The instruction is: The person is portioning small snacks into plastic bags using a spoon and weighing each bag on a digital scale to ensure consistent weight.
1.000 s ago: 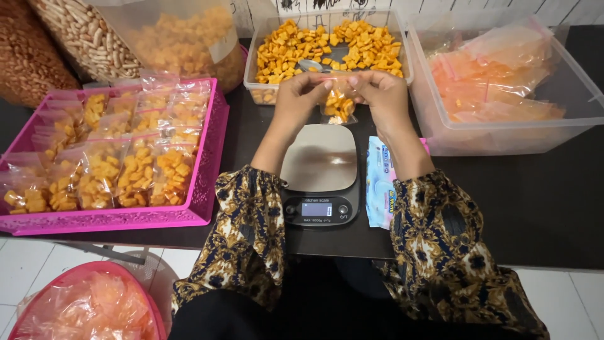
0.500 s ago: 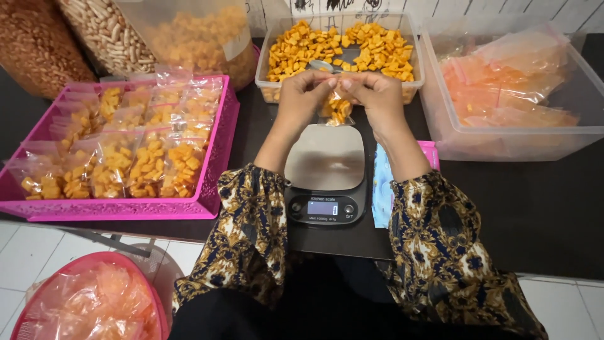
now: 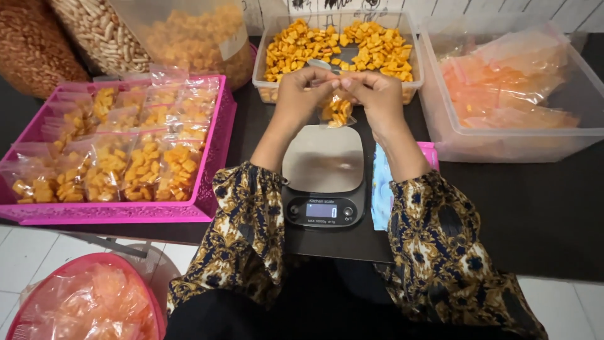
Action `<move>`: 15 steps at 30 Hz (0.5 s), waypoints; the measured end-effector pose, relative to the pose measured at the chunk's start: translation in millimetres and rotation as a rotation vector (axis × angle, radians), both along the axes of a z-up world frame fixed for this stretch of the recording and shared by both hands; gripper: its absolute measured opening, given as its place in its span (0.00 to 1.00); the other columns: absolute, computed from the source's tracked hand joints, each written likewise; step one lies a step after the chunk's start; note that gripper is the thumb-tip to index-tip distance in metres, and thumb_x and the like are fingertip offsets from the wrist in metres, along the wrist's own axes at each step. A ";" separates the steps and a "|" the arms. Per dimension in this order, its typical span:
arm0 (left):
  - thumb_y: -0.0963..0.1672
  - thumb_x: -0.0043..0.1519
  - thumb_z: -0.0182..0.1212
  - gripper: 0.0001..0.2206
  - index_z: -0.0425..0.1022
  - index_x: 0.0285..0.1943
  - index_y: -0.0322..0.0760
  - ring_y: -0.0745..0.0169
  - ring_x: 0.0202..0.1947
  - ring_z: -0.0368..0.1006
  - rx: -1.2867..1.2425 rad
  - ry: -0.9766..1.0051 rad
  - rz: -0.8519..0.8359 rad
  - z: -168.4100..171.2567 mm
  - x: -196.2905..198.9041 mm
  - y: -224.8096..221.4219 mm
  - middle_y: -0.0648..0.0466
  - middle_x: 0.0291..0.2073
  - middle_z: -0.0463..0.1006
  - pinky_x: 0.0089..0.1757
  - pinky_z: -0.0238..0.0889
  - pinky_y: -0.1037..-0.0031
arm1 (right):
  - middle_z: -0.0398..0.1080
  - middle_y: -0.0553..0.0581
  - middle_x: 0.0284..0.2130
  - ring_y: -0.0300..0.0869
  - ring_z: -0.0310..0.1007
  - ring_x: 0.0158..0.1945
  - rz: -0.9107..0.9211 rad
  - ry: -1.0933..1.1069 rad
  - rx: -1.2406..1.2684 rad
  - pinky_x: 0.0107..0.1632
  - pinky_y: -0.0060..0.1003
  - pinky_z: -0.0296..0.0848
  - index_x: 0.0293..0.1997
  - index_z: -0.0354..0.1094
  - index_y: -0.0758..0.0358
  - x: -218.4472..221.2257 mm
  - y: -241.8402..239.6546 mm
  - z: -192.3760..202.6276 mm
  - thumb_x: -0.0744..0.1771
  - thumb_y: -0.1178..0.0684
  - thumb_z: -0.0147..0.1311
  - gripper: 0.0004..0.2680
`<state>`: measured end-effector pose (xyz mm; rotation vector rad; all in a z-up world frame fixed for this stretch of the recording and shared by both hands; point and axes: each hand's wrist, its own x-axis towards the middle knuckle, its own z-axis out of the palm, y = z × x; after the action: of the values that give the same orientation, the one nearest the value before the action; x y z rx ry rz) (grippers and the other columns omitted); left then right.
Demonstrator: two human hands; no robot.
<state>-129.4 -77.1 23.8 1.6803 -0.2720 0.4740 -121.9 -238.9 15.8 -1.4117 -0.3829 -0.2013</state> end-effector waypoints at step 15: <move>0.44 0.57 0.70 0.05 0.84 0.39 0.40 0.65 0.35 0.79 0.248 -0.049 0.042 5.7 -4.7 25.6 0.53 0.28 0.82 0.36 0.76 0.74 | 0.69 0.48 0.20 0.25 0.66 0.25 -0.055 0.002 -0.010 0.31 0.16 0.70 0.42 0.77 0.63 -0.9 -7.8 5.3 0.67 0.56 0.62 0.04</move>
<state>-134.0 -51.4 29.5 1.9207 -0.3433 0.5296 -122.8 -246.6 21.1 -1.4335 -0.3443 -0.2425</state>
